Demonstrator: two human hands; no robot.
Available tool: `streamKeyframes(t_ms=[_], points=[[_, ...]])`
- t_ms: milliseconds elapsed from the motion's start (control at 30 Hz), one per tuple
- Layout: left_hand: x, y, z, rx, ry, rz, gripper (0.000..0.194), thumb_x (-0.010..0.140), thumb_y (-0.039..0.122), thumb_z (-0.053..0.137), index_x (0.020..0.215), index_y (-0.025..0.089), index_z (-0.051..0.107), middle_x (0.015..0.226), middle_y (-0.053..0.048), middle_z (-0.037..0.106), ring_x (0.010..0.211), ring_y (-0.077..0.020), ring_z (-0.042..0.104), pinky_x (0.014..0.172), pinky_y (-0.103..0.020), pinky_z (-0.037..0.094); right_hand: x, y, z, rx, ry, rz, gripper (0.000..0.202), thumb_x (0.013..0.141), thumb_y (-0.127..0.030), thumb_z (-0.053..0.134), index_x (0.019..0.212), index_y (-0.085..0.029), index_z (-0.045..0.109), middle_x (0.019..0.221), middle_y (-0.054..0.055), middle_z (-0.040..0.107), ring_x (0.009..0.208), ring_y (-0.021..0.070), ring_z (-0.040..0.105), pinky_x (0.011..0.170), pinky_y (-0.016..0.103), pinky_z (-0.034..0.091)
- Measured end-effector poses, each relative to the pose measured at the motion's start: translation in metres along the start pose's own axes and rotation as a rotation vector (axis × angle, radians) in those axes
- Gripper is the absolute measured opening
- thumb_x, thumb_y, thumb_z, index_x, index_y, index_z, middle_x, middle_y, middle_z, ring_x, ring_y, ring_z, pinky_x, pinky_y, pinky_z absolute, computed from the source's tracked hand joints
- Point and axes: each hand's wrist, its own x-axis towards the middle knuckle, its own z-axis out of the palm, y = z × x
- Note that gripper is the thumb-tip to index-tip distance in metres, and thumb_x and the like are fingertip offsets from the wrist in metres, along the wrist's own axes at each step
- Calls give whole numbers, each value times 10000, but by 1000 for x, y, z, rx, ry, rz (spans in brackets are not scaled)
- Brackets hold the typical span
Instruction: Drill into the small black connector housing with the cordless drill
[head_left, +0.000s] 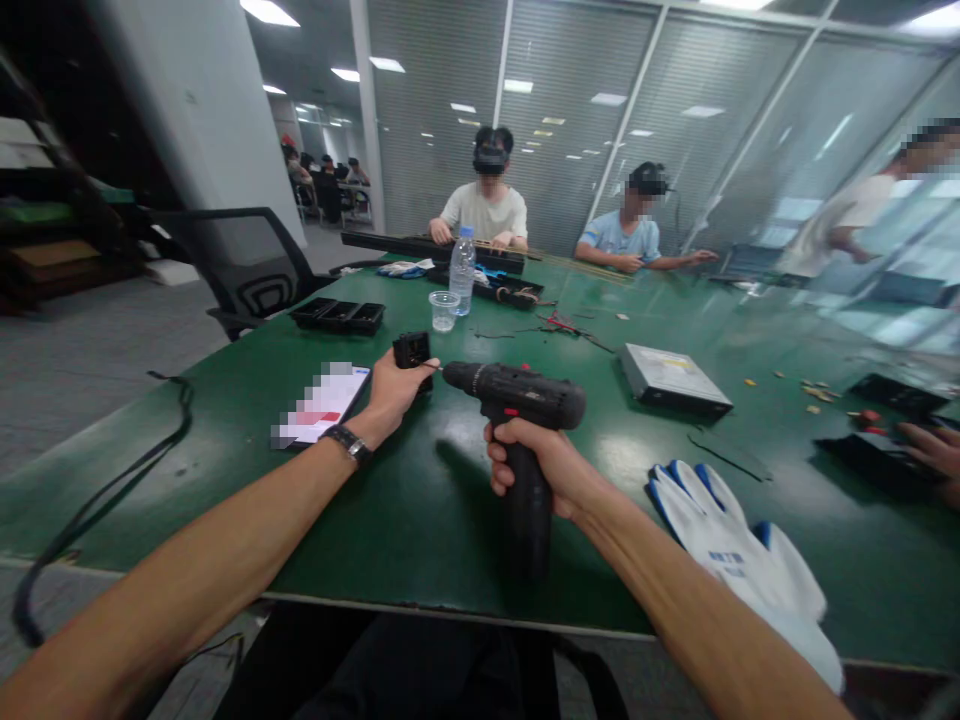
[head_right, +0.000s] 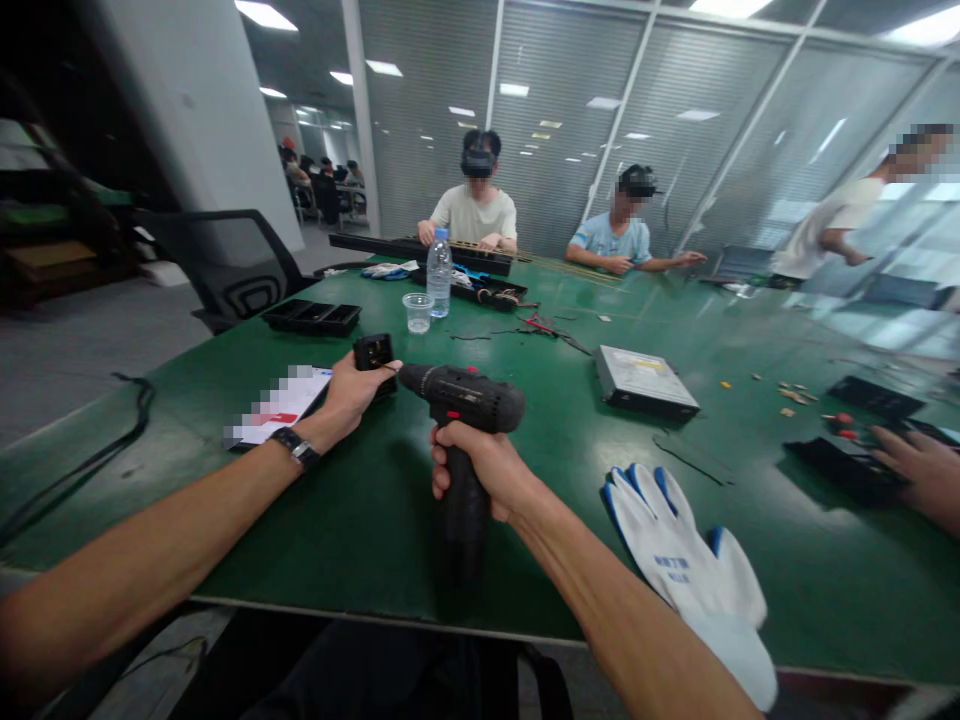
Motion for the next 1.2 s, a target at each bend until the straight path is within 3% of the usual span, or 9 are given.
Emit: streamKeyframes(t_ms=[67,200,267,367,433,500,600,1200], points=[[3,-3,0,8,7,-4,446,588,317,946,957,164,749,907,-47,757,811,-198,657,802,-326,541,0,0,-1,-17,23,-6,365,1045,-375,722,1353,-185,676,1331,114,702,1084,276,730,897,475,638],[7,-8,0,17,-8,19,459,596,335,948,974,160,755,937,-56,767,828,-206,670,802,-334,552,0,0,-1,-19,49,-12,402,1046,-367,723,1402,-192,656,1413,123,667,1168,305,709,953,514,623],[6,-7,0,23,-7,22,468,593,340,949,977,157,754,940,-58,766,835,-209,672,805,-340,557,0,1,-1,-12,47,-13,366,1044,-373,723,1353,-181,677,1332,115,702,1087,279,730,901,476,637],[5,-5,0,10,-4,13,468,584,332,947,970,155,750,935,-59,763,843,-210,673,816,-344,561,1,1,-1,5,35,-13,280,971,-393,772,1127,-163,732,964,63,749,772,215,719,706,374,630],[4,-4,1,-6,0,10,450,579,315,945,952,158,748,926,-57,760,843,-209,672,823,-343,561,2,0,0,21,16,-2,233,869,-363,817,976,-179,722,747,11,682,595,174,634,598,333,580],[3,-4,1,-28,-10,26,441,571,297,947,940,161,747,911,-52,757,836,-206,672,825,-337,555,2,-1,1,30,8,12,207,777,-303,834,884,-191,696,660,-25,616,516,139,555,546,305,532],[3,-6,0,-34,-20,40,415,598,298,936,941,162,746,913,-56,762,829,-200,671,810,-323,545,3,0,2,10,16,26,198,727,-296,825,800,-175,686,646,-31,576,489,118,510,511,292,505],[3,-7,-2,-28,-37,57,346,656,270,916,928,155,735,894,-50,759,827,-195,668,745,-290,513,4,3,0,33,20,19,164,770,-275,830,821,-149,739,660,-17,584,497,119,520,510,288,534]])
